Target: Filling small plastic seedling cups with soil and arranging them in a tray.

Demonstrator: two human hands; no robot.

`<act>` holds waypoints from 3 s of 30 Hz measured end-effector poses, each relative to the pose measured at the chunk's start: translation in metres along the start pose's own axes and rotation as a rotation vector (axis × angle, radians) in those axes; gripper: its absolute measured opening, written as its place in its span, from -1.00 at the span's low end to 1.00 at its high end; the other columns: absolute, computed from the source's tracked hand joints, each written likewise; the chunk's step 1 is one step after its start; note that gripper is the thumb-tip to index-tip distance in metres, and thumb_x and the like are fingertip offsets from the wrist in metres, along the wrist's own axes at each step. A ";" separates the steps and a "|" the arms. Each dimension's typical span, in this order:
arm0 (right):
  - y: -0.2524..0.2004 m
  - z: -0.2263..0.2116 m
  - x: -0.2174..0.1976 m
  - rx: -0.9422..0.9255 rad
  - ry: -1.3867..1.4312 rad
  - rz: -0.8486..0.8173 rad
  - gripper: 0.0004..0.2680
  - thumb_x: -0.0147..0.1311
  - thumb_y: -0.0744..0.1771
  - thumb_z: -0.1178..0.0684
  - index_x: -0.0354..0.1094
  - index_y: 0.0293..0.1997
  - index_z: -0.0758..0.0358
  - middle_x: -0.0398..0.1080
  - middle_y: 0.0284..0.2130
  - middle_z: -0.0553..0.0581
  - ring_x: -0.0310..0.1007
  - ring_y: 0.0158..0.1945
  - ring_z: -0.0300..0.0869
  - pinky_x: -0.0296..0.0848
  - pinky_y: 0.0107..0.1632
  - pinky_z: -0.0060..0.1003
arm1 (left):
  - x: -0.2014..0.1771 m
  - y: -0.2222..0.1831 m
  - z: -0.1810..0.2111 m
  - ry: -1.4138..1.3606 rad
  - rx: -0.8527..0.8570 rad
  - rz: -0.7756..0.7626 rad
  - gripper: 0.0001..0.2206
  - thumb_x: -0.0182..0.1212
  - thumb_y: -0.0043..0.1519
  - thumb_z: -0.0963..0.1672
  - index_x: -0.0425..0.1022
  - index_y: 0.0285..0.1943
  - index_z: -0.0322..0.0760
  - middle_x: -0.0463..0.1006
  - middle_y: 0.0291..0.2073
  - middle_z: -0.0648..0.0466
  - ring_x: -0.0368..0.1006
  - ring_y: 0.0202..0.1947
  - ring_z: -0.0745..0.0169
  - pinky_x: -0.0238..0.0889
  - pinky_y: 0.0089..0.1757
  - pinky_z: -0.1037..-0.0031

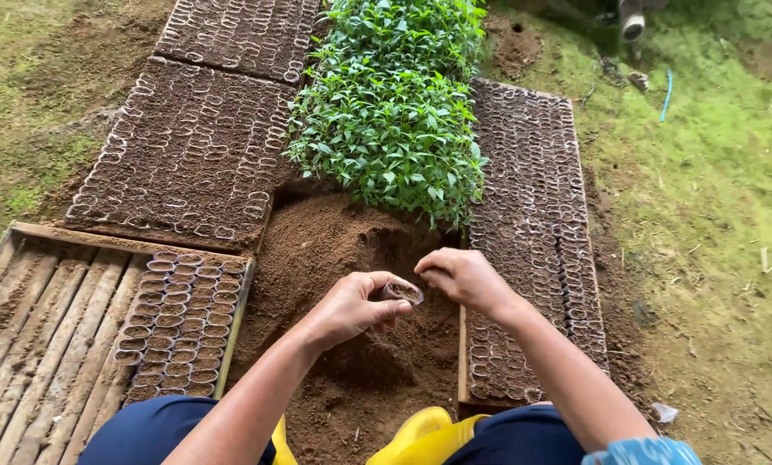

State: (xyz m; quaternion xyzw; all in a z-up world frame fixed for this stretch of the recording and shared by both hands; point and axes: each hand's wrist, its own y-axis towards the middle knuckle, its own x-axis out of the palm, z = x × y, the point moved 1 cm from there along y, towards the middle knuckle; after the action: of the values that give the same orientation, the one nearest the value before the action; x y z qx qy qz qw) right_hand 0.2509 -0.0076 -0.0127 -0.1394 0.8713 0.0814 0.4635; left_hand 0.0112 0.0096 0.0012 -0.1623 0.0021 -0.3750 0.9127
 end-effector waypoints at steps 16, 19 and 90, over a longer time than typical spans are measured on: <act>-0.029 -0.094 -0.037 -0.104 0.391 0.256 -0.78 -0.03 0.37 0.27 0.49 0.04 0.13 0.53 0.02 0.17 0.44 0.17 0.03 0.40 0.18 -0.01 | 0.009 0.016 -0.033 -0.161 0.029 -0.139 -0.66 0.47 0.08 -0.25 0.58 0.05 -0.47 0.65 -0.44 -0.10 0.59 -0.46 0.24 0.57 -0.38 0.46; -0.036 -0.079 -0.038 -0.085 0.346 0.178 -0.61 -0.16 0.34 0.35 0.39 0.22 -0.01 0.31 0.29 0.15 0.13 0.42 0.14 0.18 0.34 0.16 | 0.010 0.014 -0.025 -0.197 0.015 -0.147 -0.65 0.44 0.09 -0.27 0.57 0.08 -0.48 0.65 -0.41 -0.09 0.60 -0.44 0.23 0.57 -0.37 0.46; -0.067 -0.086 -0.025 -0.333 0.087 0.128 -0.47 -0.13 0.24 0.45 0.25 0.35 0.08 0.08 0.42 0.25 -0.10 0.56 0.21 0.02 0.52 0.14 | 0.003 0.000 -0.001 -0.150 -0.031 -0.506 -0.59 0.38 0.12 0.03 0.49 0.00 -0.29 0.52 -0.50 0.23 0.31 -0.48 0.57 0.09 -0.40 0.69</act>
State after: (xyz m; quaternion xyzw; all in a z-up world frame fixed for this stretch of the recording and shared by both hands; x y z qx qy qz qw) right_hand 0.2181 -0.0902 0.0556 -0.1619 0.8721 0.2476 0.3897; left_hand 0.0131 0.0076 0.0007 -0.1988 -0.1004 -0.5783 0.7849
